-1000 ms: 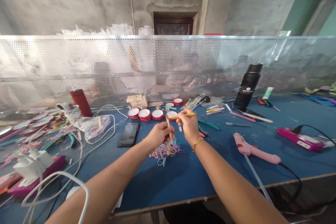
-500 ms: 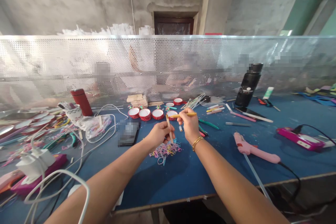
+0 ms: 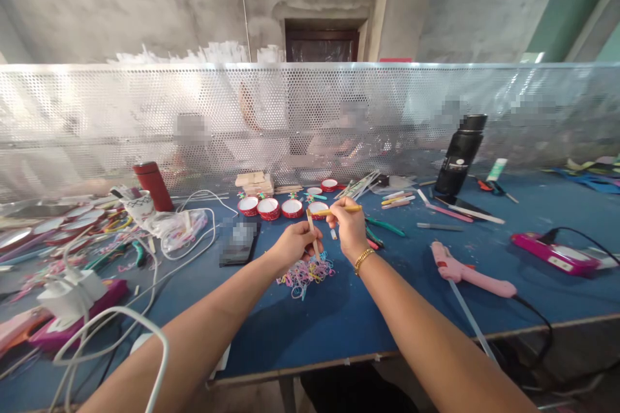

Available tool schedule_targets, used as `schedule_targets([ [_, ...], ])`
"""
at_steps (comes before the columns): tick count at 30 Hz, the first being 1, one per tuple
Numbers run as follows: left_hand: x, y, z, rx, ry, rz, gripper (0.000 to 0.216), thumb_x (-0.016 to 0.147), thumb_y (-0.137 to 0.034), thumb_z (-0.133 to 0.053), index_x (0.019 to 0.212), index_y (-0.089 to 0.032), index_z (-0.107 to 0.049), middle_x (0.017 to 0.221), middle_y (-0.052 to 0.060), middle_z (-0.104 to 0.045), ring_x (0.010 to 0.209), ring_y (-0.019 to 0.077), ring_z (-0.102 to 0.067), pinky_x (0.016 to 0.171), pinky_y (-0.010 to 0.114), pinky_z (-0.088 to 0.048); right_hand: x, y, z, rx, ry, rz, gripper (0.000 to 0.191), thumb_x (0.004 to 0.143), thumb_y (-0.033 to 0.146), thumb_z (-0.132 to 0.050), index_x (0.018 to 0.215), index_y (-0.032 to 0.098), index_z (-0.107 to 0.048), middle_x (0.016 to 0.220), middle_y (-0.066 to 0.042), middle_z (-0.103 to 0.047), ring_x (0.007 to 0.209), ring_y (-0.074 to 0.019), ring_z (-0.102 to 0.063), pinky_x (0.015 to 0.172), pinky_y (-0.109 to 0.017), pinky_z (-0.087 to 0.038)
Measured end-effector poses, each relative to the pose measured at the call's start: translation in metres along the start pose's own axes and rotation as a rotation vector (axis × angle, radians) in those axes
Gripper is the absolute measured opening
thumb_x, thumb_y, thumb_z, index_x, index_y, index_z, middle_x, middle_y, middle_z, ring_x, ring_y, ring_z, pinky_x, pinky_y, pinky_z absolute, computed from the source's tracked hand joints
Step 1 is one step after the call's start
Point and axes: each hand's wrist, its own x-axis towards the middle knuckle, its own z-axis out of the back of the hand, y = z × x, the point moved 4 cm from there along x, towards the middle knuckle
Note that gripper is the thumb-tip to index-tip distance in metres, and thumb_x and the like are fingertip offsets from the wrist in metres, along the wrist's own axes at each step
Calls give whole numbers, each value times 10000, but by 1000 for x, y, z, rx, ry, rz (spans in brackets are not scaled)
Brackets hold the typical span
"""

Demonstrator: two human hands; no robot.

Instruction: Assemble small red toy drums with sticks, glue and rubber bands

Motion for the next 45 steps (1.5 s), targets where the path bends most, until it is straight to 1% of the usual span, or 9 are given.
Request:
schedule_targets([
  [3,0,1,0,0,6,-1,69,834,-223,-561,798,-165,-552,622,13,-633,444,74,-492,424,185,-339,0,-1,-1,-13,-2,-17,118,694,255,-594,621,212,-513,478,58,-558,425,-89,-471,439,-207,-368],
  [11,1,1,3,-15,-8,-5,111,839,-273,-585,821,-167,-557,648,14,-644,457,77,-507,437,191,-360,2,-5,1,-38,-21,-16,122,697,251,-584,616,221,-498,478,61,-560,423,-93,-466,450,-214,-370],
  [24,0,0,1,12,3,8,64,825,-222,-560,797,-166,-548,625,9,-632,446,75,-485,434,194,-332,-2,-2,-4,-43,31,-11,130,709,252,-582,617,215,-498,479,59,-553,430,-91,-461,443,-212,-357],
  [32,0,0,2,16,-6,4,51,825,-209,-550,796,-167,-549,626,8,-635,451,77,-490,436,194,-344,-1,-5,-3,-54,27,-18,126,702,259,-592,622,215,-506,476,58,-557,425,-94,-464,435,-211,-360],
  [40,0,0,3,0,-5,-10,79,857,-216,-513,805,-167,-546,622,10,-633,439,74,-477,422,188,-335,2,-4,1,-53,-22,-11,106,690,241,-570,607,218,-507,475,58,-554,431,-91,-467,444,-208,-366],
  [45,0,0,2,8,-3,-7,76,856,-211,-513,803,-165,-543,623,8,-627,444,69,-482,425,178,-340,-1,-1,-2,-41,-4,-13,115,689,248,-576,610,216,-499,479,58,-560,428,-86,-468,452,-206,-368],
])
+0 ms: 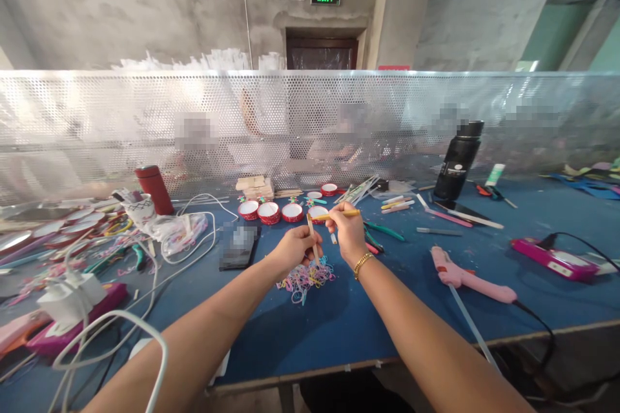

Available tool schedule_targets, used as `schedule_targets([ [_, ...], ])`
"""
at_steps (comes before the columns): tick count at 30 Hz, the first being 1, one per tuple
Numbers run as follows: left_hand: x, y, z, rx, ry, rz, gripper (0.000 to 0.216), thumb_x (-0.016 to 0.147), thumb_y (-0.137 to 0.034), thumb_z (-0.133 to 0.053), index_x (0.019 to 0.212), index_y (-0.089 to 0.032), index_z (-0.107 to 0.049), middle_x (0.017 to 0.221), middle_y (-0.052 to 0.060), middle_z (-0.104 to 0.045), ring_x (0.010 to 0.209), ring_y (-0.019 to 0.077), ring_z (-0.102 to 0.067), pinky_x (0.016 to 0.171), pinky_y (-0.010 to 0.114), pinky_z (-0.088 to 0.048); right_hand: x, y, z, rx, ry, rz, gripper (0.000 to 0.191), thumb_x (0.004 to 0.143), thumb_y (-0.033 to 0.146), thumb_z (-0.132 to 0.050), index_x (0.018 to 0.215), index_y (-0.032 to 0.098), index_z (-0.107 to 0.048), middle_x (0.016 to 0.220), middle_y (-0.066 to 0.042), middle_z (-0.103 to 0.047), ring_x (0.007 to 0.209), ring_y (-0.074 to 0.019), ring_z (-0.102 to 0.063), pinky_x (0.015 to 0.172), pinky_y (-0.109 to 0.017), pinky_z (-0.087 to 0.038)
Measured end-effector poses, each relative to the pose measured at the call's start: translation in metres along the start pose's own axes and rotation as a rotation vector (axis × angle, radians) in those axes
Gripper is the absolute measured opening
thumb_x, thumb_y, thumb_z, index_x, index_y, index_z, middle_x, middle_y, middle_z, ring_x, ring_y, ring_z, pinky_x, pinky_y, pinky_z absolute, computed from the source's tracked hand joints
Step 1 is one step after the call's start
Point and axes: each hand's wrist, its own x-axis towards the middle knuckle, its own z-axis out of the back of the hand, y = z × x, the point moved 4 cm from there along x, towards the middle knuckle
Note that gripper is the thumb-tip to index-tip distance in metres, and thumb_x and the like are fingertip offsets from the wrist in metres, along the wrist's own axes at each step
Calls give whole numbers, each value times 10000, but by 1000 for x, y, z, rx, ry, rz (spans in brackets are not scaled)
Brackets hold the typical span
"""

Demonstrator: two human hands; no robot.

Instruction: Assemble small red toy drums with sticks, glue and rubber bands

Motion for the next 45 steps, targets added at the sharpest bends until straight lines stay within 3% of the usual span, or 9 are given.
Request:
schedule_targets([
  [45,-1,-2,-1,-7,-8,10,76,863,-196,-509,811,-162,-553,627,12,-636,449,72,-490,425,182,-361,5,-2,2,10,-11,-14,135,707,255,-608,630,214,-505,481,56,-569,419,-86,-472,441,-204,-367],
])
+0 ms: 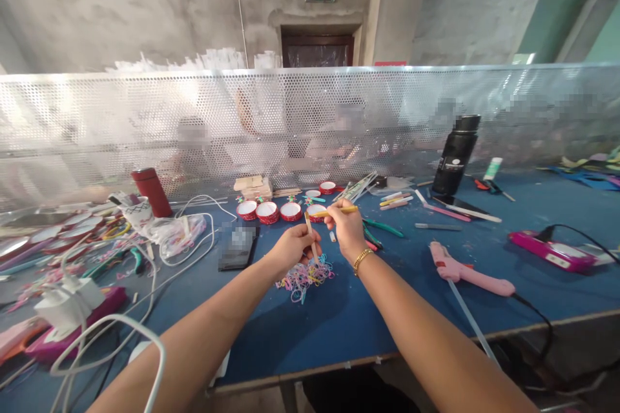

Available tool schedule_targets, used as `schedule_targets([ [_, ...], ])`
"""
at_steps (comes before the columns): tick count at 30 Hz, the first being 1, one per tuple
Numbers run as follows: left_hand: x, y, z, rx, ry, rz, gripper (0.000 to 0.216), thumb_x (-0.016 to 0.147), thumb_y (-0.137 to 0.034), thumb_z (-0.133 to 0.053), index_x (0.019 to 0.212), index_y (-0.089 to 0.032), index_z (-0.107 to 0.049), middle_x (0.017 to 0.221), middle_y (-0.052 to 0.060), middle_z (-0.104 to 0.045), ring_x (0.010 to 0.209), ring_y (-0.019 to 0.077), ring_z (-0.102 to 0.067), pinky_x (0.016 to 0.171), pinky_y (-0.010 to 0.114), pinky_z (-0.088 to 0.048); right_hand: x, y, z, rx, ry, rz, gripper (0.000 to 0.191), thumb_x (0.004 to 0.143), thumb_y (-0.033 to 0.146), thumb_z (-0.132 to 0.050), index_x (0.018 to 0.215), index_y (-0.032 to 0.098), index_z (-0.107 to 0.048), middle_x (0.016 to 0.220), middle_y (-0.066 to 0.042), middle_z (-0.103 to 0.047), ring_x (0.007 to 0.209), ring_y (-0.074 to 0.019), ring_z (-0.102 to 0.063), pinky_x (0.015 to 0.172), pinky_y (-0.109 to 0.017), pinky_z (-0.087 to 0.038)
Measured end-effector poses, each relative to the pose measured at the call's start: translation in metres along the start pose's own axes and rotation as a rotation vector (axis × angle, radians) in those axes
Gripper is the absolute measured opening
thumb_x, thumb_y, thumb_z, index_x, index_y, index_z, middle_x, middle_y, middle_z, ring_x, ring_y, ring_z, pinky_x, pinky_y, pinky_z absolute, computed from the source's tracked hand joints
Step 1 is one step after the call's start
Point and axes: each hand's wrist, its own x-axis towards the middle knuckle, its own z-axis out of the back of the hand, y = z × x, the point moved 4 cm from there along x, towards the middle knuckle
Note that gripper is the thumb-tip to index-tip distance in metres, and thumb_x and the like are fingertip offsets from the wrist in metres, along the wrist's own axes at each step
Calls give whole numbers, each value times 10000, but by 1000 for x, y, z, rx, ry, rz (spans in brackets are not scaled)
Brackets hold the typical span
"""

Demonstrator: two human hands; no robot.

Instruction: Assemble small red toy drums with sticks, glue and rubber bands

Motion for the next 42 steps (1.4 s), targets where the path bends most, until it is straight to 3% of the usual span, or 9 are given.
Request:
schedule_targets([
  [42,-1,-1,-3,4,24,8,127,819,-277,-614,790,-166,-562,621,7,-633,440,72,-486,423,188,-358,-1,3,-1,-15,15,6,156,732,294,-612,648,218,-505,494,57,-574,430,-89,-480,449,-209,-372],
])
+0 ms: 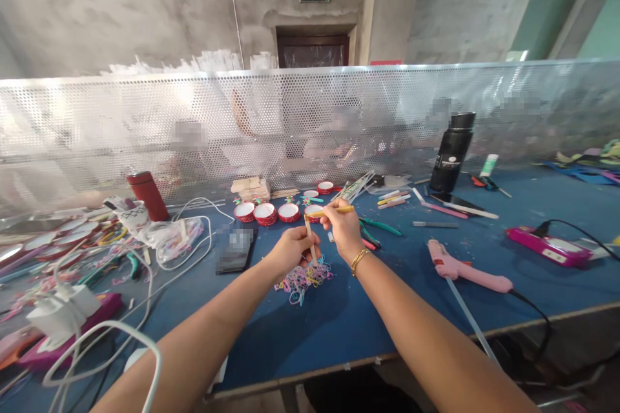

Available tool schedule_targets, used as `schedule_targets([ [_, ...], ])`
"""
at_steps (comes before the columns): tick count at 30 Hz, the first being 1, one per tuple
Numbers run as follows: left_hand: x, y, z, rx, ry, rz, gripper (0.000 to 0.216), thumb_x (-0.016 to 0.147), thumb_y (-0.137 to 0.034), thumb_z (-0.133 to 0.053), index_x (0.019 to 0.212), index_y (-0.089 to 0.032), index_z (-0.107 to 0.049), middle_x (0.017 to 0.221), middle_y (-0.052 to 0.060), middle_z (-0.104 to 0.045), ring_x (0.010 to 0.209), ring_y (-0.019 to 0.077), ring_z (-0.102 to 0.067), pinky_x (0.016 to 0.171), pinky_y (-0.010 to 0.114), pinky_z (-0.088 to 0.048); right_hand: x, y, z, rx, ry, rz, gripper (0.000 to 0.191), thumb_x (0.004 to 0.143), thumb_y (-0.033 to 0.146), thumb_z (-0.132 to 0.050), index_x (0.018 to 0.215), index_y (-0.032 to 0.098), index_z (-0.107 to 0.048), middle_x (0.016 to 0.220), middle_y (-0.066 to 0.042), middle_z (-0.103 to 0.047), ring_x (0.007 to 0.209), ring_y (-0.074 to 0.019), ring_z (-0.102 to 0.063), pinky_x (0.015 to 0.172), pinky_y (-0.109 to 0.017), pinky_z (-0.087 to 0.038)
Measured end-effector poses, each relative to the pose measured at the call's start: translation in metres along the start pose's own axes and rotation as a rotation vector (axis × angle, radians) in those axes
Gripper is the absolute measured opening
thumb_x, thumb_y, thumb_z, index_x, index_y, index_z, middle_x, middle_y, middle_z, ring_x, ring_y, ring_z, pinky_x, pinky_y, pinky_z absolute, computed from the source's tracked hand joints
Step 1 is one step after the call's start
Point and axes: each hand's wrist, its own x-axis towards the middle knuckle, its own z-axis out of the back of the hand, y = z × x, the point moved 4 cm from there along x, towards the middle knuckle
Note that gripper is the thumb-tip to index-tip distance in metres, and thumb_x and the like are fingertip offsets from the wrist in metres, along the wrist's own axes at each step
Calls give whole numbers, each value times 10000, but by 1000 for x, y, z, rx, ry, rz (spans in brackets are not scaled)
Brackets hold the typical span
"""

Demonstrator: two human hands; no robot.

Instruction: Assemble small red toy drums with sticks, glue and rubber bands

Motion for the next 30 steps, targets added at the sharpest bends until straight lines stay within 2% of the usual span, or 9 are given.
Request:
schedule_targets([
  [4,0,0,1,-15,-1,-8,166,821,-316,-620,792,-167,-554,614,8,-630,435,72,-484,417,188,-353,1,-1,2,1,-34,-7,153,731,300,-605,651,220,-502,493,58,-570,427,-91,-476,448,-212,-372],
  [11,0,0,1,9,0,6,107,827,-262,-592,799,-163,-564,621,4,-628,440,72,-494,421,188,-360,-1,1,-1,1,-1,-9,157,733,295,-621,656,217,-508,496,57,-575,428,-90,-479,441,-209,-368],
  [24,-1,-1,0,5,4,8,140,832,-291,-608,787,-170,-554,612,6,-629,433,75,-485,418,192,-349,0,-1,1,-8,-19,-14,158,737,310,-618,666,219,-510,498,57,-576,429,-93,-482,444,-211,-373],
  [30,-2,-4,-1,15,2,20,87,854,-226,-553,793,-165,-552,617,7,-628,429,71,-483,415,186,-345,0,0,1,6,-22,-5,154,735,294,-611,652,218,-506,501,55,-575,435,-90,-483,451,-209,-375],
])
